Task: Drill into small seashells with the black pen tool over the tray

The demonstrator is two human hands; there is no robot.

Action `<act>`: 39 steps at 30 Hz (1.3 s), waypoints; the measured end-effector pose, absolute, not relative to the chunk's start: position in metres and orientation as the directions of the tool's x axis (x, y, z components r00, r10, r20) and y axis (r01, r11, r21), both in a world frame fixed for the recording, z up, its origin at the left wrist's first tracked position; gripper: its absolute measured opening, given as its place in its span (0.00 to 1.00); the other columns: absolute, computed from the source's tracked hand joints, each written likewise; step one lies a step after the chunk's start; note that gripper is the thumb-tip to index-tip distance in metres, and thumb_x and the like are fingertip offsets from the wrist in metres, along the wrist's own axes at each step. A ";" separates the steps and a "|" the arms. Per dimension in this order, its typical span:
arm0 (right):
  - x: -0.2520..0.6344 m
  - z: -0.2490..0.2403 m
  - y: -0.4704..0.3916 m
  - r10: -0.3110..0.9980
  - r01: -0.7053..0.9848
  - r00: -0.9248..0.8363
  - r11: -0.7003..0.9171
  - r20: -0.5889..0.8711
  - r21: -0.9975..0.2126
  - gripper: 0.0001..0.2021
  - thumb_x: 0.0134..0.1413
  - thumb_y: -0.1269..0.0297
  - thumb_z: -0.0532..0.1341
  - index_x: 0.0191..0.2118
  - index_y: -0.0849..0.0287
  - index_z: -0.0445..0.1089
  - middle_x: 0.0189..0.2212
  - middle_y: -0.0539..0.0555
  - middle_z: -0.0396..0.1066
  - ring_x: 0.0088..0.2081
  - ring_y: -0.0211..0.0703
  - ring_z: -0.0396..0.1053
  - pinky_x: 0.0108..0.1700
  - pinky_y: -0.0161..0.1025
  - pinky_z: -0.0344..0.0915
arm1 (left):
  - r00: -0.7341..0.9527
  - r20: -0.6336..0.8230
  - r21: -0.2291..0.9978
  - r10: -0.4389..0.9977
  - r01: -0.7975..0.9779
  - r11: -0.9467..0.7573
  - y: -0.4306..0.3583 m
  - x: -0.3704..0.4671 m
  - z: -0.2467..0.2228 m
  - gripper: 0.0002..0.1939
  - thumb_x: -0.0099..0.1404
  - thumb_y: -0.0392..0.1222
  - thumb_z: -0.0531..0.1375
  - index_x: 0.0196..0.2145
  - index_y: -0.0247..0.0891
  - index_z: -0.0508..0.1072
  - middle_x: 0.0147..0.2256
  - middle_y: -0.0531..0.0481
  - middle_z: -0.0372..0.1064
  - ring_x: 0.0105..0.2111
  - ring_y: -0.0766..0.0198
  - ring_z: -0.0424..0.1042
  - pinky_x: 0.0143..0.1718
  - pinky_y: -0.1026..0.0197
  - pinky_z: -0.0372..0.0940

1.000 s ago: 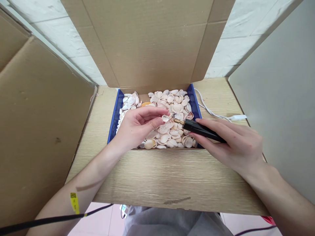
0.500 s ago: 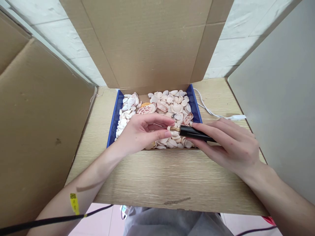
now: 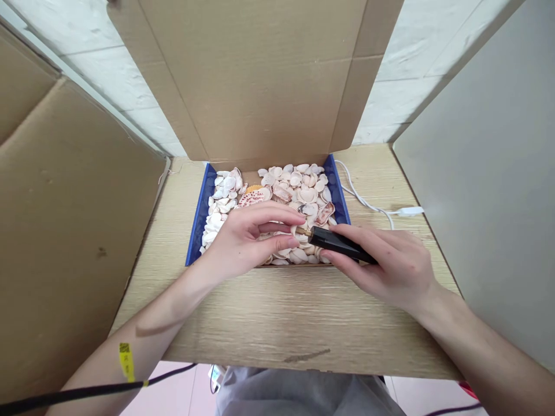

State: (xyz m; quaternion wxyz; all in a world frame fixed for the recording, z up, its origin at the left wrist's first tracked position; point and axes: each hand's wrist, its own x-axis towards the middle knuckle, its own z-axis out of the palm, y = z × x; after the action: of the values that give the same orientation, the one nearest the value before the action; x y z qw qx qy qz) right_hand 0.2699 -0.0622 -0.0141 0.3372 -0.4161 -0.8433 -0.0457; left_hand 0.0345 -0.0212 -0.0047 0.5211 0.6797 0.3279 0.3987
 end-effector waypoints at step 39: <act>0.283 0.020 -0.075 0.874 0.698 -0.486 0.384 -0.007 -0.604 0.13 0.62 0.52 0.55 0.39 0.54 0.71 0.27 0.48 0.74 0.26 0.38 0.68 0.28 0.37 0.56 | 0.459 -0.062 0.991 0.886 0.137 -0.002 -0.036 0.047 0.000 0.11 0.50 0.36 0.71 0.33 0.35 0.79 0.32 0.50 0.75 0.31 0.66 0.74 0.34 0.65 0.70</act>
State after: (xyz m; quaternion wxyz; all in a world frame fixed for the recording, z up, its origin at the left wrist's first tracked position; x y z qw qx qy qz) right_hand 0.2834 -0.0751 0.0203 0.1589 -0.4812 -0.8165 0.2765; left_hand 0.0465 -0.0357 0.0001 0.5776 0.6291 0.4069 0.3242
